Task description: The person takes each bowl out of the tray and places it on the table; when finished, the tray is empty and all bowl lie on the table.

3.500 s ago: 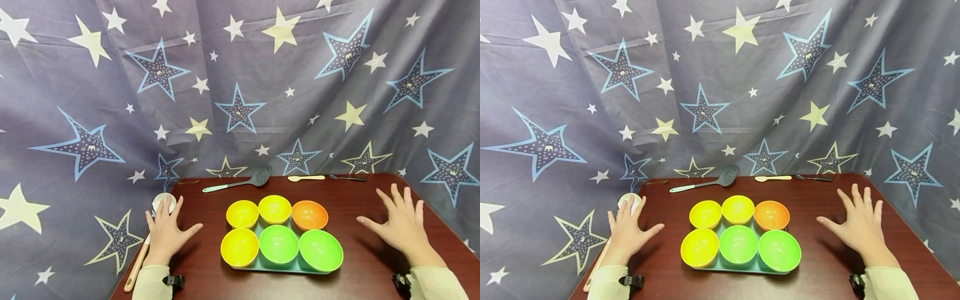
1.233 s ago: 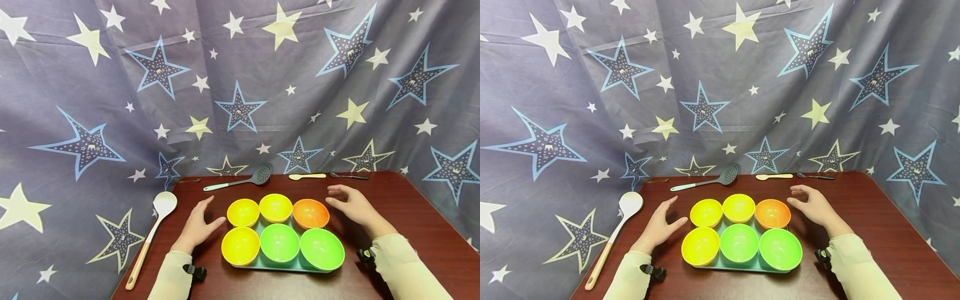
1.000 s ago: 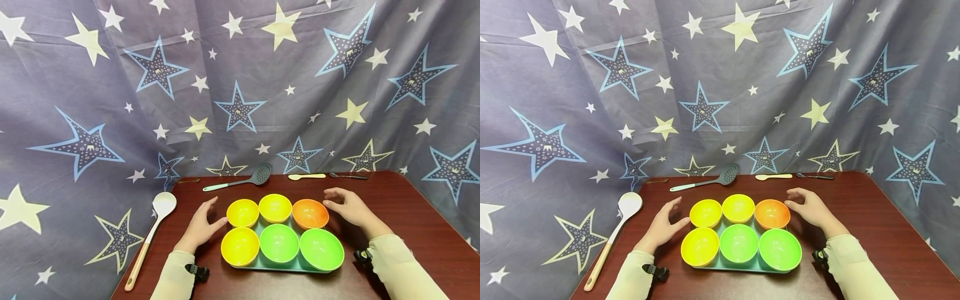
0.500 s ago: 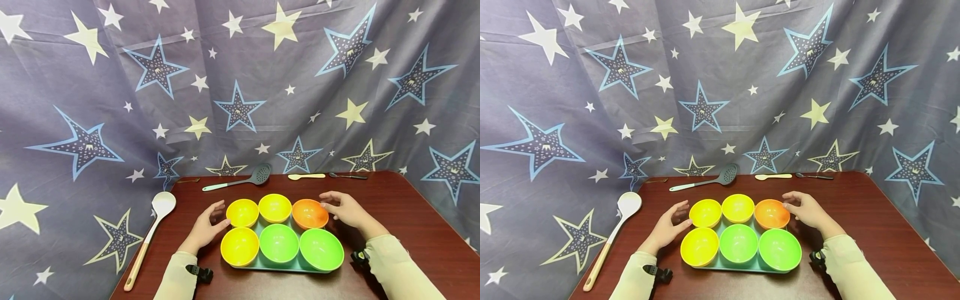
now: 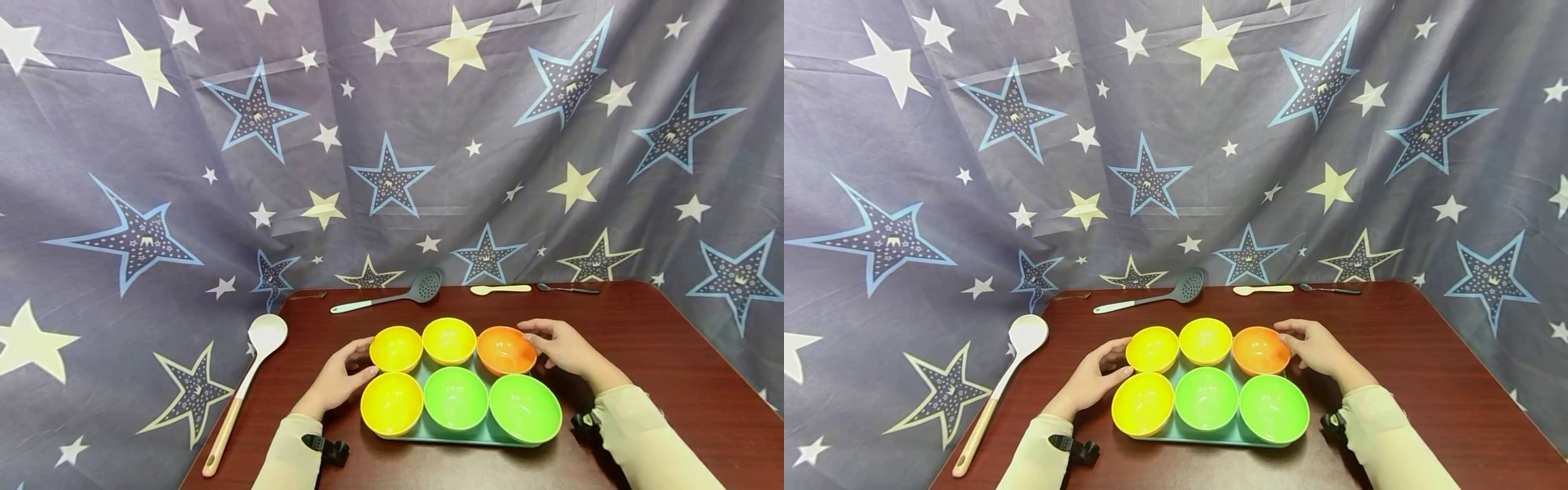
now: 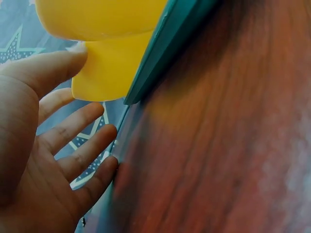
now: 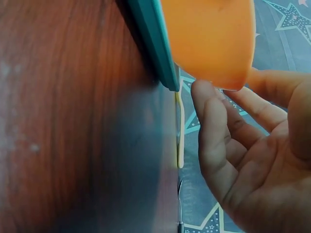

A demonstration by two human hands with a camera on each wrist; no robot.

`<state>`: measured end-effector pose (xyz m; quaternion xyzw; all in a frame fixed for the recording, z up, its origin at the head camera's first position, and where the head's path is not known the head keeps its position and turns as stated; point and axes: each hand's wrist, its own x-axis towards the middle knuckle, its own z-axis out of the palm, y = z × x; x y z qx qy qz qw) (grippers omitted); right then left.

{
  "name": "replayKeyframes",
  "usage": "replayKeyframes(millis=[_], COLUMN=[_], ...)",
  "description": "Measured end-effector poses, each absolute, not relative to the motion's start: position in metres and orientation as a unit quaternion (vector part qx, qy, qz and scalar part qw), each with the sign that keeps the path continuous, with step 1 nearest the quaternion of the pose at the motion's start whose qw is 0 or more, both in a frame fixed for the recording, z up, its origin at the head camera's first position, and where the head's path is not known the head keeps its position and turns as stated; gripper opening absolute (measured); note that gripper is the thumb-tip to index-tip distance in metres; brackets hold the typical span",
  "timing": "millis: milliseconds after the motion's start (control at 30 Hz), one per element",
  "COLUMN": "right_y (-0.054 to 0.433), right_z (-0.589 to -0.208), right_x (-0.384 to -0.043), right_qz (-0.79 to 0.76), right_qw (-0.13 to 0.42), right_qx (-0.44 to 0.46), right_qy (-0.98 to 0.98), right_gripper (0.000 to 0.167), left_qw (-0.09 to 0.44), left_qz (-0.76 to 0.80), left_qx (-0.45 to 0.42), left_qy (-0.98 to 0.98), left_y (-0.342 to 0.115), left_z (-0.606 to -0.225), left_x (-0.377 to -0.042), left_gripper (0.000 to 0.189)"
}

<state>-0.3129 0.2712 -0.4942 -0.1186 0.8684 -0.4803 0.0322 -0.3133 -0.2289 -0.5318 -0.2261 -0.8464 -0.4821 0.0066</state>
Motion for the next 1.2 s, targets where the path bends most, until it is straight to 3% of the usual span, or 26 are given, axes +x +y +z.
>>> replayKeyframes(millis=[400, 733, 1200], right_y=[0.2704, 0.2722, 0.2733], right_z=[-0.4979, -0.4986, -0.4984], right_x=[-0.3137, -0.3130, -0.3143], right_qz=[-0.504, -0.523, -0.520], right_qw=[0.058, 0.093, 0.069], right_qx=[-0.100, -0.089, -0.088], right_qy=[0.856, 0.842, 0.847], right_gripper=[0.033, 0.037, 0.032], left_qw=[0.025, 0.004, 0.017], left_qz=[-0.491, -0.498, -0.511], left_qx=[-0.233, -0.216, -0.222], left_qy=[-0.839, -0.839, -0.830], left_y=[-0.2282, -0.2283, -0.2258], left_z=[-0.5365, -0.5355, -0.5355], left_x=[-0.3145, -0.3136, -0.3116], left_gripper=[0.056, 0.056, 0.055])
